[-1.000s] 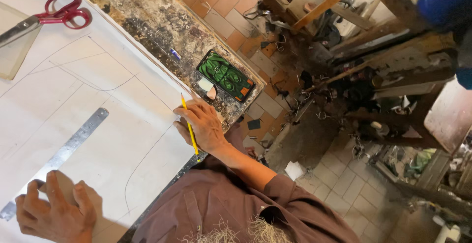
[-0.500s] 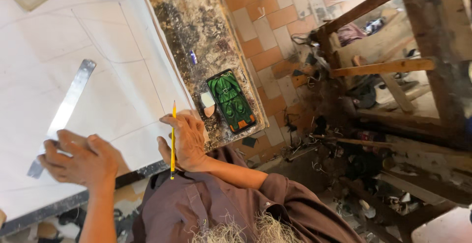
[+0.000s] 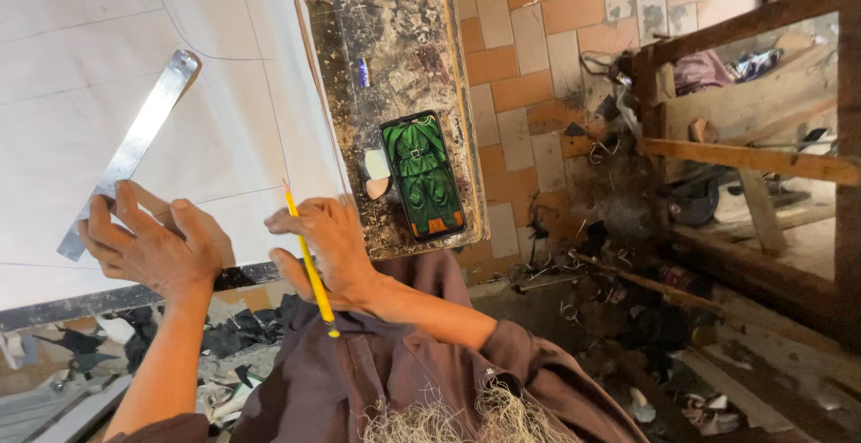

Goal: The person uses a metal ruler and a yellow pencil to draw straight lines on a large white sheet of paper laid on a work table. They repeatedly reposition the ruler and draw additional lines to form a pattern. A pair of scissors and a smartphone remain on the table nearby.

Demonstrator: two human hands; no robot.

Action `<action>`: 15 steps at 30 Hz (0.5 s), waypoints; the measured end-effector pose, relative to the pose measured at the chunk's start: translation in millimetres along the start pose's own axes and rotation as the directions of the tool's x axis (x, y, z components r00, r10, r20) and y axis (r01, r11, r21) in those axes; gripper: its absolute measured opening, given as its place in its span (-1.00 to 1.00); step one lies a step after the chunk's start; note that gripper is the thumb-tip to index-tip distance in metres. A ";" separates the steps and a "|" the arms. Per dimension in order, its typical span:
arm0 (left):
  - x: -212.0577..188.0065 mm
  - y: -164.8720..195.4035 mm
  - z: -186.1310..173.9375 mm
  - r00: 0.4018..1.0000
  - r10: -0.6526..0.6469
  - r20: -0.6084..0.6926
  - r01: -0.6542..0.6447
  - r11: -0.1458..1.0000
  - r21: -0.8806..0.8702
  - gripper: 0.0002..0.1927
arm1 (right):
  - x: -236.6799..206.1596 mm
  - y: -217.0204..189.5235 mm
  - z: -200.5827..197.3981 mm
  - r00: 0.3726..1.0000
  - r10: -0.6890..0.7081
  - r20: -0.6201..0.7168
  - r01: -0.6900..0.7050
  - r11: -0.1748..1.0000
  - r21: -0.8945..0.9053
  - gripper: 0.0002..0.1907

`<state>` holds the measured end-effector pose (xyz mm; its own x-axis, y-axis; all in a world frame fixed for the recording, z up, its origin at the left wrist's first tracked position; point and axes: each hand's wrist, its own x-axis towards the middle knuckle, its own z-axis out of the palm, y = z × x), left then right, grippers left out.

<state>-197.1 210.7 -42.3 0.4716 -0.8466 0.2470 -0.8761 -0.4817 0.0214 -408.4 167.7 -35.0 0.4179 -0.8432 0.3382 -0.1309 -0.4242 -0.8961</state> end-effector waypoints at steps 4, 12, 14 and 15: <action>-6.1 -5.3 3.1 0.999 -0.050 0.015 0.051 0.998 -0.033 -0.38 | -9.8 27.1 -77.2 0.978 -0.136 0.160 0.134 0.991 0.021 -0.83; -9.8 -14.5 5.3 0.998 -0.041 0.045 0.042 0.999 -0.016 -0.38 | -18.9 43.5 -187.3 1.000 0.029 -0.006 -0.029 0.899 -0.438 -0.54; -10.3 -16.6 5.9 0.998 -0.033 0.052 0.034 0.999 -0.027 -0.39 | -23.1 45.8 -188.7 0.998 0.065 0.023 -0.049 0.908 -0.417 -0.48; -12.2 -17.5 5.4 0.998 -0.033 0.052 0.034 0.999 -0.026 -0.39 | -24.7 47.1 -188.6 0.997 0.062 0.041 -0.039 0.905 -0.424 -0.48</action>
<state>-187.0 228.2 -50.9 0.5048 -0.8407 0.1957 -0.8616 -0.5046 0.0549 -594.4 106.2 -31.4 0.4454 -0.8537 0.2698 -0.5159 -0.4911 -0.7020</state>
